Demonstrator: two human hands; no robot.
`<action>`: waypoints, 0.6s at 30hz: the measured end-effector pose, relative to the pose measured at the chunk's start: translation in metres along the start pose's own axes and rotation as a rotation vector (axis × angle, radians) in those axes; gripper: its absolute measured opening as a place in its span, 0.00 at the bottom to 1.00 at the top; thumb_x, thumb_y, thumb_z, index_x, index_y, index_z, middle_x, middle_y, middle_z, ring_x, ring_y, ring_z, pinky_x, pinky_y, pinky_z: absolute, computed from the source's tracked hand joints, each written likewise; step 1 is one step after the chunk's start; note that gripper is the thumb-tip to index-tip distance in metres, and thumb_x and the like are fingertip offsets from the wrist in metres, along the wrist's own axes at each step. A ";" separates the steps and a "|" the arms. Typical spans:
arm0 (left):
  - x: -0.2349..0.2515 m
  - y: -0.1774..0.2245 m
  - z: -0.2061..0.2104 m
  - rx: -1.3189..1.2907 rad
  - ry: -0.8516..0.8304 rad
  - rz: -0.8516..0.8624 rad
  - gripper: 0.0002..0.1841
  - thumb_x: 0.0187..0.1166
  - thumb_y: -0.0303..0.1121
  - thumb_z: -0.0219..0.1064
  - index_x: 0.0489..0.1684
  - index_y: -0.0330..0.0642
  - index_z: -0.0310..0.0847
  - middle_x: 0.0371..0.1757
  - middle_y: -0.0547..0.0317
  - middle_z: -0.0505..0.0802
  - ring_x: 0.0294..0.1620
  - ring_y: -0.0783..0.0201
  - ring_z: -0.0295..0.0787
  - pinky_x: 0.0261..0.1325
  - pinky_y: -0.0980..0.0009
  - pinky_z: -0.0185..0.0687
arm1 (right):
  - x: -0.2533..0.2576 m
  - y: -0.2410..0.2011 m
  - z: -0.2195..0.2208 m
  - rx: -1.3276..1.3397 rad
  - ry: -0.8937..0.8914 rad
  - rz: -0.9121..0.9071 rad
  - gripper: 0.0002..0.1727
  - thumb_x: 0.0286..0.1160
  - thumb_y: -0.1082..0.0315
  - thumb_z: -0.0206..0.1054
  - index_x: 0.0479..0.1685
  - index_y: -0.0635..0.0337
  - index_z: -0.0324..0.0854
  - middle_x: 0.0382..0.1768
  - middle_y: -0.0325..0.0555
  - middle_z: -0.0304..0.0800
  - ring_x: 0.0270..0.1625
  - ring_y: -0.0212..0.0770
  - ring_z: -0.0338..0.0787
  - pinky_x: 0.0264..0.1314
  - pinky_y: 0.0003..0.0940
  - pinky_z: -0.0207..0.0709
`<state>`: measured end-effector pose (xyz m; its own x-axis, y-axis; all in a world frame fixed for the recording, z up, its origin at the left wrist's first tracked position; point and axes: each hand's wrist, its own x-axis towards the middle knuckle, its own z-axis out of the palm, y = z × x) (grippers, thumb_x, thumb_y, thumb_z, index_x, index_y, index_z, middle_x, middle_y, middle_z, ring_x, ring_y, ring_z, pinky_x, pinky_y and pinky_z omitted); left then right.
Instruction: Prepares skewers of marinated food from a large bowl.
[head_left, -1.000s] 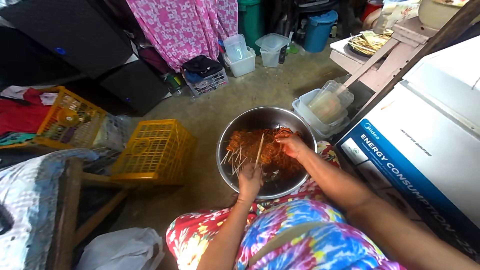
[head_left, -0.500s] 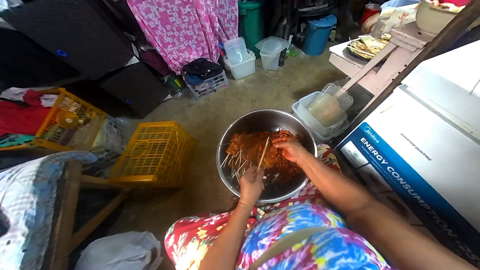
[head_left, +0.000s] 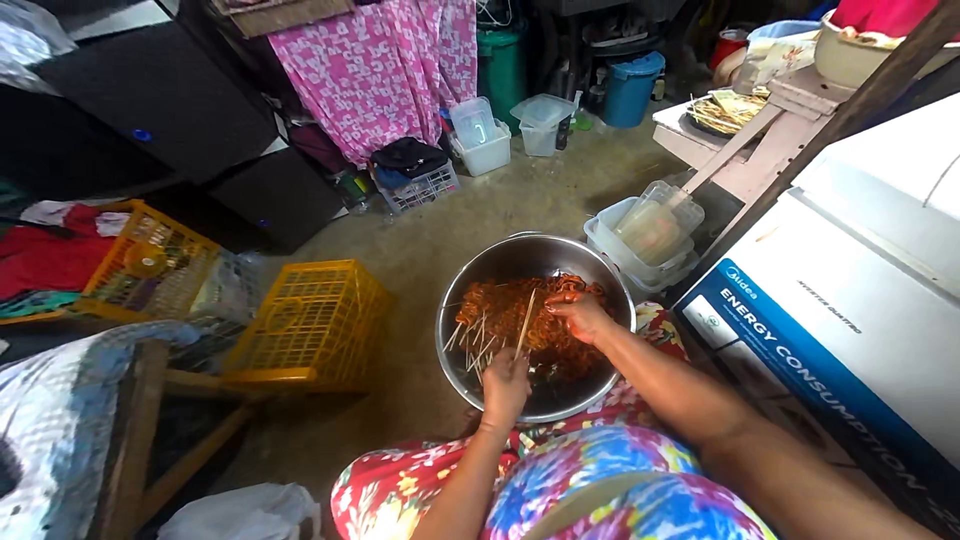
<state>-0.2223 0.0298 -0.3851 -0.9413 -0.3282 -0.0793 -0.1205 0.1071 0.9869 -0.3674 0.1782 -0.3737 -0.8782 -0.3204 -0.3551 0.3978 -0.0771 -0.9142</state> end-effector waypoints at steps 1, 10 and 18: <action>0.000 0.000 0.000 0.002 0.000 0.001 0.05 0.83 0.22 0.58 0.43 0.32 0.80 0.12 0.67 0.79 0.09 0.73 0.74 0.17 0.75 0.76 | 0.000 0.001 0.000 -0.021 -0.015 0.002 0.08 0.74 0.78 0.70 0.49 0.68 0.85 0.43 0.45 0.89 0.40 0.32 0.86 0.44 0.28 0.81; 0.000 0.001 -0.001 -0.024 -0.009 -0.008 0.05 0.83 0.23 0.57 0.43 0.33 0.80 0.12 0.68 0.79 0.10 0.73 0.75 0.17 0.75 0.77 | -0.002 -0.001 0.001 0.162 -0.109 0.170 0.10 0.84 0.74 0.61 0.59 0.67 0.73 0.43 0.49 0.86 0.39 0.40 0.90 0.44 0.38 0.88; 0.001 -0.004 -0.002 -0.093 0.008 -0.024 0.06 0.82 0.22 0.56 0.42 0.34 0.79 0.12 0.69 0.79 0.10 0.73 0.75 0.17 0.75 0.78 | -0.001 -0.003 0.000 0.094 -0.127 0.207 0.11 0.83 0.74 0.64 0.58 0.66 0.75 0.45 0.48 0.88 0.43 0.40 0.91 0.47 0.38 0.89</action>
<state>-0.2222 0.0277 -0.3884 -0.9357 -0.3375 -0.1027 -0.1132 0.0114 0.9935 -0.3674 0.1787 -0.3708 -0.7378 -0.4536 -0.4998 0.5936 -0.0836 -0.8004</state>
